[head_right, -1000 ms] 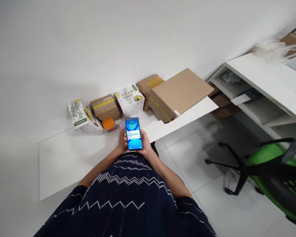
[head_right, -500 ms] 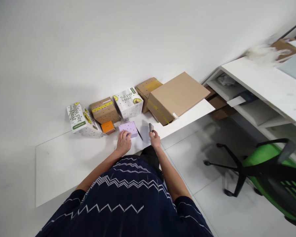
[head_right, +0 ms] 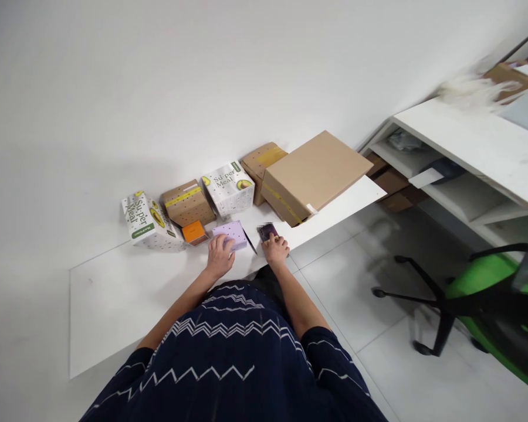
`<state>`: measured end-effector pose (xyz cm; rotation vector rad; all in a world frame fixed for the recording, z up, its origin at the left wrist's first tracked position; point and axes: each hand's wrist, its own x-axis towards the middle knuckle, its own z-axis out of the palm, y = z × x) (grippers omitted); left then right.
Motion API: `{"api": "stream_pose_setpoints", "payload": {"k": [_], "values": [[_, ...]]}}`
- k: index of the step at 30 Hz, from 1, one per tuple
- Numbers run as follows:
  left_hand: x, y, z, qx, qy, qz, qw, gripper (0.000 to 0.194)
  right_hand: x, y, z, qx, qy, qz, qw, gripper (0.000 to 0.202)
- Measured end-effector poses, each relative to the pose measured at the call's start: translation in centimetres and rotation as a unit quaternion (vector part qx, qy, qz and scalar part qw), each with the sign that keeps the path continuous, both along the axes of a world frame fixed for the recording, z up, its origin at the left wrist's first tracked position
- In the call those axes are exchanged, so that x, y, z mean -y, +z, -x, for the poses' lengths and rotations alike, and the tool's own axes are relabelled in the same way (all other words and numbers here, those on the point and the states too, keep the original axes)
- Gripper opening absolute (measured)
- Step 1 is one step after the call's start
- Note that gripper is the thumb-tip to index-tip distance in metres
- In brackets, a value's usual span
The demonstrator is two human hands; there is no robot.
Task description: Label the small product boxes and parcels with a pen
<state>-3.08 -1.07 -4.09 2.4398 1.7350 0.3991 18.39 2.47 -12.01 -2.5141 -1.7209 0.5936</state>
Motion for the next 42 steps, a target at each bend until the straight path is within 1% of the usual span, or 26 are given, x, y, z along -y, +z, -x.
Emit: {"api": "stream_pose_setpoints", "payload": {"k": [2, 5, 8, 10, 11, 12, 13, 15, 17, 19, 20, 21, 22, 23, 25, 27, 29, 30, 31, 32, 34, 36, 37, 38, 40, 42], "values": [[-0.9, 0.3, 0.2, -0.011, 0.026, 0.002, 1.000, 0.058, 0.0, -0.2, -0.1, -0.010, -0.004, 0.006, 1.000, 0.059], [-2.6, 0.2, 0.5, -0.027, 0.051, 0.017, 0.998, 0.079, 0.0, -0.6, -0.4, -0.036, -0.015, 0.011, 0.999, 0.058], [-3.9, 0.3, 0.7, -0.028, 0.033, 0.050, 0.998, 0.083, -0.1, -0.9, -0.9, -0.059, -0.027, 0.007, 0.998, 0.057], [-4.2, 1.3, 0.8, -0.022, 0.025, 0.085, 0.996, 0.080, 0.0, -1.1, -1.1, -0.065, -0.026, 0.003, 0.998, 0.056], [-4.1, 2.3, 0.9, -0.019, 0.026, 0.100, 0.995, 0.078, 0.0, -1.1, -1.2, -0.067, -0.023, 0.002, 0.998, 0.055], [-4.1, 3.5, 1.1, -0.014, 0.029, 0.108, 0.994, 0.077, 0.0, -1.2, -1.2, -0.067, -0.019, 0.000, 0.998, 0.054], [-4.0, 5.1, 1.3, -0.006, 0.030, 0.108, 0.994, 0.075, 0.1, -1.2, -1.2, -0.065, -0.016, -0.001, 0.998, 0.054], [-4.0, 9.1, 1.8, 0.017, 0.028, 0.071, 0.997, 0.072, 0.2, -1.1, -1.2, -0.061, -0.010, -0.003, 0.998, 0.053], [-4.9, 13.4, 2.3, 0.037, 0.025, 0.023, 0.999, 0.075, 0.2, -1.0, -1.1, -0.056, -0.010, -0.002, 0.998, 0.052], [-7.0, 17.1, 2.8, 0.044, 0.024, -0.029, 0.998, 0.080, 0.3, -0.9, -1.1, -0.055, -0.011, 0.001, 0.998, 0.052], [-8.5, 18.5, 2.9, 0.042, 0.023, -0.052, 0.997, 0.083, 0.3, -0.9, -1.1, -0.054, -0.010, 0.003, 0.998, 0.052], [-10.3, 19.5, 3.0, 0.039, 0.023, -0.068, 0.997, 0.087, 0.3, -0.9, -1.1, -0.053, -0.009, 0.004, 0.999, 0.051], [-12.3, 20.1, 3.0, 0.036, 0.021, -0.080, 0.996, 0.089, 0.3, -0.8, -1.2, -0.052, -0.006, 0.004, 0.999, 0.052], [-14.5, 20.3, 2.9, 0.033, 0.015, -0.086, 0.996, 0.090, 0.4, -0.8, -1.2, -0.051, -0.004, 0.004, 0.999, 0.052], [-18.8, 19.9, 2.6, 0.032, -0.006, -0.084, 0.996, 0.087, 0.4, -0.8, -1.3, -0.048, 0.005, 0.004, 0.999, 0.052], [-22.2, 18.9, 2.3, 0.044, -0.030, -0.067, 0.996, 0.084, 0.5, -0.9, -1.5, -0.046, 0.014, 0.003, 0.999, 0.053], [-24.0, 17.9, 2.3, 0.066, -0.038, -0.061, 0.995, 0.080, 0.6, -1.0, -1.7, -0.044, 0.022, 0.002, 0.999, 0.053], [-24.2, 17.5, 2.4, 0.084, -0.034, -0.070, 0.993, 0.077, 0.7, -1.1, -1.7, -0.043, 0.026, -0.001, 0.999, 0.054], [-23.8, 17.1, 2.7, 0.105, -0.026, -0.086, 0.990, 0.073, 0.8, -1.2, -1.8, -0.042, 0.028, -0.004, 0.999, 0.054], [-22.8, 16.7, 3.0, 0.129, -0.016, -0.108, 0.986, 0.068, 0.9, -1.3, -1.8, -0.041, 0.030, -0.008, 0.999, 0.054], [-19.7, 15.4, 4.0, 0.172, 0.006, -0.154, 0.973, 0.051, 1.1, -1.7, -1.8, -0.036, 0.031, -0.016, 0.999, 0.054], [-15.5, 13.3, 5.1, 0.198, 0.027, -0.177, 0.964, 0.034, 1.3, -2.0, -1.7, -0.031, 0.030, -0.019, 0.999, 0.054], [-13.2, 11.8, 5.7, 0.197, 0.033, -0.167, 0.966, 0.032, 1.3, -2.2, -1.7, -0.030, 0.029, -0.018, 0.999, 0.055], [-11.1, 10.2, 6.2, 0.183, 0.043, -0.142, 0.972, 0.033, 1.3, -2.3, -1.7, -0.028, 0.030, -0.018, 0.999, 0.055], [-7.5, 6.6, 7.3, 0.122, 0.095, -0.061, 0.986, 0.044, 1.4, -2.5, -1.7, -0.026, 0.033, -0.018, 0.999, 0.055], [-5.3, 3.2, 8.0, 0.043, 0.169, 0.029, 0.984, 0.061, 1.5, -2.6, -1.8, -0.021, 0.033, -0.021, 0.999, 0.056]]}}
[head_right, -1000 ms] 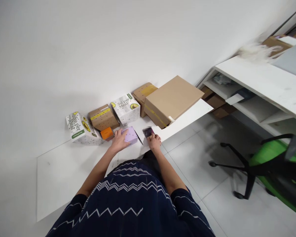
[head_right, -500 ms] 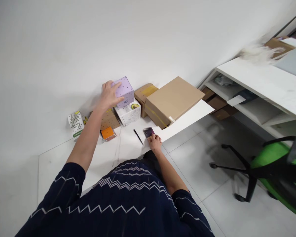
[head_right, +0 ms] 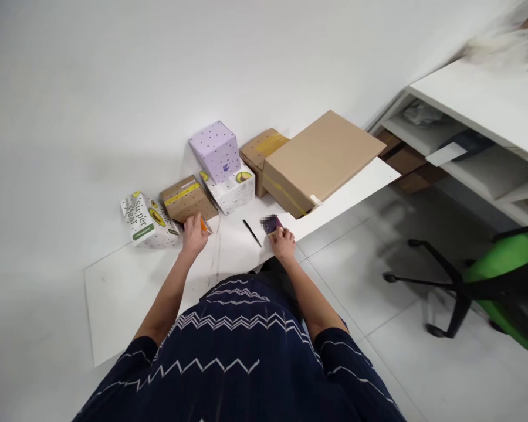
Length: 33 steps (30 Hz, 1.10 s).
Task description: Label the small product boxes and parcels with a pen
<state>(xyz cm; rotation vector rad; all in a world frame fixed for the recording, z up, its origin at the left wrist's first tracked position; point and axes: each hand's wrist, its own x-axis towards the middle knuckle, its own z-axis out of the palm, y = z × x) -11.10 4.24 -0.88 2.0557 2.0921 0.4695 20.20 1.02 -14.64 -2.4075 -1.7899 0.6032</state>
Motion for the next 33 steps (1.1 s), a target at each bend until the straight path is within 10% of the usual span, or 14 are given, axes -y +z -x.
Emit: {"api": "stream_pose_setpoints", "payload": {"k": [4, 10, 17, 24, 33], "values": [[1.0, -4.1, 0.5, -0.051, 0.067, 0.093, 0.992, 0.081, 0.1, 0.3, -0.3, -0.001, 0.001, 0.002, 1.000, 0.056], [0.7, -5.8, -0.6, 0.012, 0.065, 0.121, 0.990, 0.069, 0.0, 1.0, -0.4, -0.008, -0.001, 0.008, 1.000, 0.056], [2.9, -8.4, -2.6, 0.221, -0.042, 0.098, 0.969, 0.095, -0.2, 1.2, -0.9, -0.014, 0.005, 0.016, 1.000, 0.058], [4.7, -11.9, -2.4, 0.382, 0.027, 0.108, 0.918, 0.109, -0.3, 3.3, 0.8, 0.007, 0.037, -0.081, 0.996, 0.051], [3.8, -10.2, -2.8, 0.325, 0.018, 0.033, 0.945, 0.080, -1.5, 5.0, 5.8, -0.067, 0.145, 0.051, 0.986, 0.037]]}}
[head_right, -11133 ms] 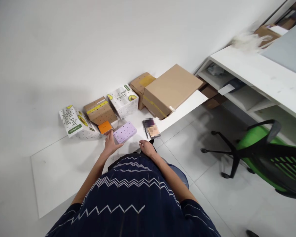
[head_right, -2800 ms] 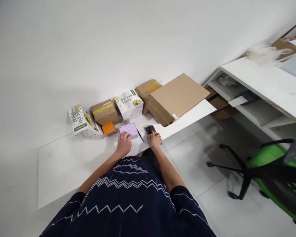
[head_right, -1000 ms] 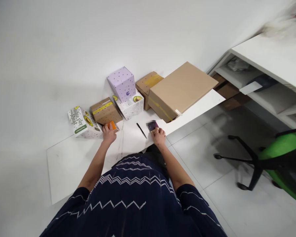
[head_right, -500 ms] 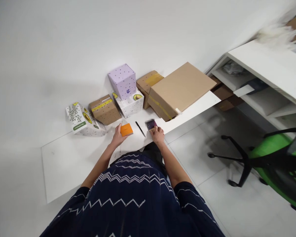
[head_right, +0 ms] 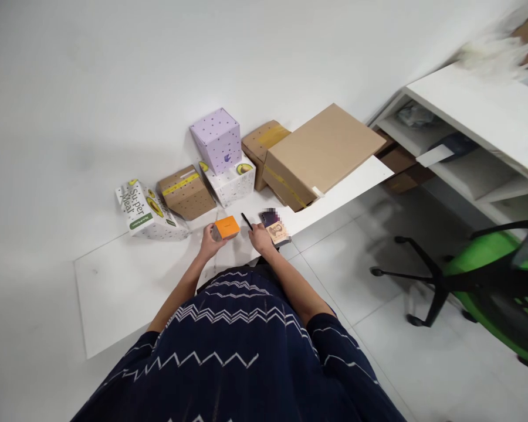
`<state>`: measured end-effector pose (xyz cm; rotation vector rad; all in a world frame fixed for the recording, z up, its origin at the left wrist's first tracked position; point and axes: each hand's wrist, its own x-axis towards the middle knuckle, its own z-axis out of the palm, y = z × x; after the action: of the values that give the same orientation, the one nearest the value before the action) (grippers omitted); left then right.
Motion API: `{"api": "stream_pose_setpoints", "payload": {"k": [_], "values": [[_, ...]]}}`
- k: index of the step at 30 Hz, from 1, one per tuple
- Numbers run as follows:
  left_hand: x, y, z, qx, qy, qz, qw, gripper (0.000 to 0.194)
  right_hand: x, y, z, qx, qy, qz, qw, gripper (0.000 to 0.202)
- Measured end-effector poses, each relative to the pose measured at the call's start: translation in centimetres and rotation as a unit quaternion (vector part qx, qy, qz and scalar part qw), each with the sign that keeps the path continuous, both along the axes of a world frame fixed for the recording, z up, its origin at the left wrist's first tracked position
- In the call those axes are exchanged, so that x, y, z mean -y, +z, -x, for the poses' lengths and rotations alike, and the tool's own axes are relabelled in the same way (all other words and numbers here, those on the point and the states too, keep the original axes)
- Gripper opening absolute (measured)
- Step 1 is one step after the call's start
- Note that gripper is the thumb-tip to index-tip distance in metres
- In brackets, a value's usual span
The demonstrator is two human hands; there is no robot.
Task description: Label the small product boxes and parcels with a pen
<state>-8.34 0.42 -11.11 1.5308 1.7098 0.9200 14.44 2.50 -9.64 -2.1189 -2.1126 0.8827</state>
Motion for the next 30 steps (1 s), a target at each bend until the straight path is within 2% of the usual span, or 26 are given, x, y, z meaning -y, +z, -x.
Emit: {"api": "stream_pose_setpoints", "payload": {"k": [5, 8, 10, 13, 18, 21, 25, 30], "values": [[-0.1, 3.5, -0.9, -0.159, -0.026, 0.027, 0.987, 0.075, -1.0, -0.7, 1.7, 0.009, -0.023, 0.081, 0.996, 0.038], [-0.4, 4.3, -1.7, -0.213, -0.038, 0.039, 0.976, 0.076, -1.4, -1.2, 2.1, -0.010, -0.044, 0.086, 0.995, 0.036], [-0.5, 4.1, -2.0, -0.221, -0.044, 0.041, 0.973, 0.079, -1.4, -1.4, 2.1, -0.026, -0.055, 0.088, 0.994, 0.035], [-0.1, 2.9, -1.8, -0.198, -0.041, 0.042, 0.978, 0.087, -0.9, -1.4, 1.4, -0.064, -0.082, 0.089, 0.991, 0.026], [1.8, 0.1, -0.2, -0.091, 0.005, 0.087, 0.992, 0.102, 1.2, -1.5, -0.2, -0.166, -0.178, 0.104, 0.964, 0.009], [2.3, -0.9, 0.3, -0.024, 0.026, 0.088, 0.995, 0.100, 2.5, -1.4, -0.4, -0.224, -0.228, 0.108, 0.941, 0.005], [1.6, -1.0, -0.1, 0.006, 0.003, 0.051, 0.999, 0.078, 3.0, -0.7, -0.1, -0.295, -0.270, 0.088, 0.912, 0.011], [0.6, 0.3, -1.5, -0.075, -0.007, -0.042, 0.996, 0.076, 2.5, 0.4, -0.2, -0.406, -0.318, 0.088, 0.852, 0.016]]}}
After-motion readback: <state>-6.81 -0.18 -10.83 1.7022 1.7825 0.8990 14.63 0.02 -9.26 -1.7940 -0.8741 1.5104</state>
